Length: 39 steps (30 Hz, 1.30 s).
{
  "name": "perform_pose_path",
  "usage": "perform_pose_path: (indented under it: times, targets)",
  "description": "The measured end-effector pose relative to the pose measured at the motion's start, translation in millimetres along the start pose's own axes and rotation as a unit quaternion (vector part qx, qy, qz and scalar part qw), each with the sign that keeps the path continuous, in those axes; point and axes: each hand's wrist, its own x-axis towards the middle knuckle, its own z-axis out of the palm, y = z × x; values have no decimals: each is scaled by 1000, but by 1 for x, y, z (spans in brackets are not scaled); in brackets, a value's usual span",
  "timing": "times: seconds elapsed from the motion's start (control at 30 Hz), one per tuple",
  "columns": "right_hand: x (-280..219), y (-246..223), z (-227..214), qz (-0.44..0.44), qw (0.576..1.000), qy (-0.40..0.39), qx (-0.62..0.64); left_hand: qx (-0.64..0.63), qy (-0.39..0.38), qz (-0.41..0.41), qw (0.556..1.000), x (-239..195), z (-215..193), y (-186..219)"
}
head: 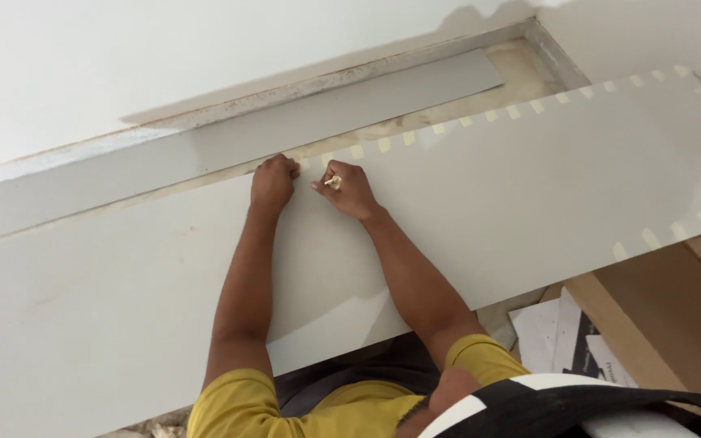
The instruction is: The person applies small dabs of a white putty-like adhesive along the edges of a large white panel. They use their fingers to pick up and place the material in a repeating pattern along the top and side edges.
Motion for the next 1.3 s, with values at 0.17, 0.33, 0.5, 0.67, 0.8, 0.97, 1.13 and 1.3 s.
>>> perform_pose_path:
  times: [0.17,0.33,0.5,0.67,0.8,0.97,1.13,1.3]
  targets:
    - [6,24,11,36,976,112,185,124,16,95,988,11,17,-21]
    - [5,10,10,80,934,126,325,212,-17,137,968,14,8,-17]
    - [5,20,13,46,932,125,338,274,-33,174,945,15,14,-22]
    - [10,31,12,20,926,180,331,271,0,195,943,15,15,-22]
    - [3,27,8,-25,925,175,336,253,-34,219,942,5,-2,-15]
    - [4,25,5,10,950,188,247,280,-26,263,923,17,9,-23]
    - [1,28,2,40,956,185,222,295,8,273,915,31,22,-19]
    - [-3,27,-12,58,951,174,251,273,40,145,950,58,46,-28]
